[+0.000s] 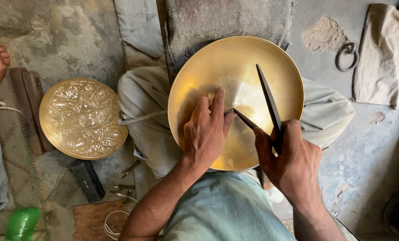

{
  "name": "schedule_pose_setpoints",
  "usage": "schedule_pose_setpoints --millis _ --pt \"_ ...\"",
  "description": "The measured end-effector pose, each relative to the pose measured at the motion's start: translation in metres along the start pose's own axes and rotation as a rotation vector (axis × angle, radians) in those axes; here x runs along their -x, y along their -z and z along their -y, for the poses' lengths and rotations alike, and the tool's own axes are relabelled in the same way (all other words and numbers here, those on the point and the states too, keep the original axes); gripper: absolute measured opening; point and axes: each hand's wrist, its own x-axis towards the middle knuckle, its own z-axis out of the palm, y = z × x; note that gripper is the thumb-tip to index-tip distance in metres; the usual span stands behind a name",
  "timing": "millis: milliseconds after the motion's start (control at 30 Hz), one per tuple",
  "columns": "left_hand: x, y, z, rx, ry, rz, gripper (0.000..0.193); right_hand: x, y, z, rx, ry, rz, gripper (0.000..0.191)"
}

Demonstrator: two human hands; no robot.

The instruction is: The person sits on the floor holding a brass plate against a padded sandbag and uses a chisel with a wooden mallet to hammer decorative patterns into the metal. They rotate and reposition the plate, switch between a plain plate and a pre-embossed plate, and continue chiseling the ornamental design.

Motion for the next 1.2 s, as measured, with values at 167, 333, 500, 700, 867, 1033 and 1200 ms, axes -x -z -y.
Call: schedule_pose_setpoints --millis 167,333,500,700,867,1033,1200 --pt "-0.001 -0.001 0.002 -0.007 0.011 0.016 0.06 -0.001 -0.001 0.003 0.014 0.004 0.004 0.041" --pt "0.0 -0.002 0.002 -0.007 -0.009 -0.012 0.059 0.0 -0.001 0.003 0.042 -0.001 0.01 0.041" --pt "0.0 -0.002 0.004 0.004 -0.013 -0.005 0.06 -0.001 -0.002 0.003 0.033 -0.024 0.026 0.04" --pt "0.001 -0.003 0.005 -0.001 -0.018 -0.013 0.06 0.001 -0.002 0.001 0.006 -0.022 0.027 0.04" --pt "0.001 -0.004 0.005 -0.002 -0.02 -0.02 0.061 -0.003 0.0 0.006 0.04 0.045 0.002 0.04" --pt "0.001 -0.002 0.004 0.019 -0.002 0.004 0.061 -0.023 0.017 0.028 0.245 -0.002 0.201 0.041" --pt "0.002 0.0 0.002 0.038 0.0 0.008 0.061 -0.051 0.01 0.06 0.411 -0.019 0.251 0.043"
